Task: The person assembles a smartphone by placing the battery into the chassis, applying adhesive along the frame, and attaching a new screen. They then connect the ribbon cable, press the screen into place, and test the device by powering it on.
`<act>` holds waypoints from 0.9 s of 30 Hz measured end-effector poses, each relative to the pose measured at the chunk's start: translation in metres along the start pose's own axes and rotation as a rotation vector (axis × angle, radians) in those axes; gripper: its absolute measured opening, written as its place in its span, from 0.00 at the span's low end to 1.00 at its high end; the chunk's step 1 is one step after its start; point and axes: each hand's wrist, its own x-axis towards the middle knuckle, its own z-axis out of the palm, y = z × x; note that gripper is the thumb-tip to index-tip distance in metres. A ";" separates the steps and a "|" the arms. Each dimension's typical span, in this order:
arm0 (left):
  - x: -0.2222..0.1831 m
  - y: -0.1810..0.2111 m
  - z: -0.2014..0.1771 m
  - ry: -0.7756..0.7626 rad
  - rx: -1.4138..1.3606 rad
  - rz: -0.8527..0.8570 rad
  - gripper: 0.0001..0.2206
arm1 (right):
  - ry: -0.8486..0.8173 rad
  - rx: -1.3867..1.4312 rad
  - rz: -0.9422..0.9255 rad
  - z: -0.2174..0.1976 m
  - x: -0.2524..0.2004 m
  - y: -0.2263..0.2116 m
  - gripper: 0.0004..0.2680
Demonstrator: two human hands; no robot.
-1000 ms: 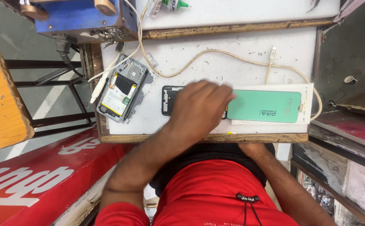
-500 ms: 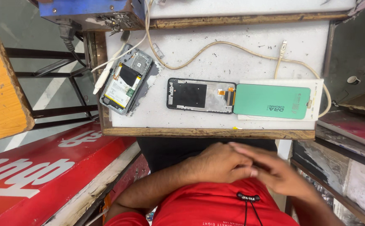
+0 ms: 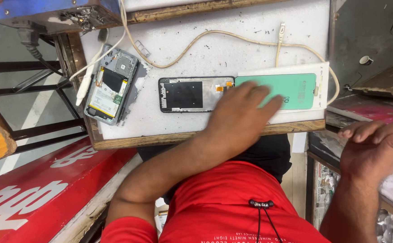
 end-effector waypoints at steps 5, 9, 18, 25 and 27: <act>0.031 0.018 0.055 -0.020 0.174 -0.010 0.20 | -0.012 -0.056 0.008 -0.005 -0.002 0.004 0.13; 0.034 0.019 0.069 -0.077 0.256 -0.036 0.22 | 0.008 -0.149 0.002 -0.005 -0.011 0.006 0.12; 0.032 0.013 0.071 -0.008 0.187 0.002 0.21 | -0.002 -0.126 -0.075 0.016 -0.003 0.019 0.06; 0.038 0.007 0.043 0.060 0.060 0.074 0.34 | 0.010 -0.365 -0.335 0.089 0.007 0.011 0.07; 0.036 0.003 0.024 0.052 -0.014 0.075 0.39 | -0.123 -0.614 -0.382 0.109 0.012 0.001 0.09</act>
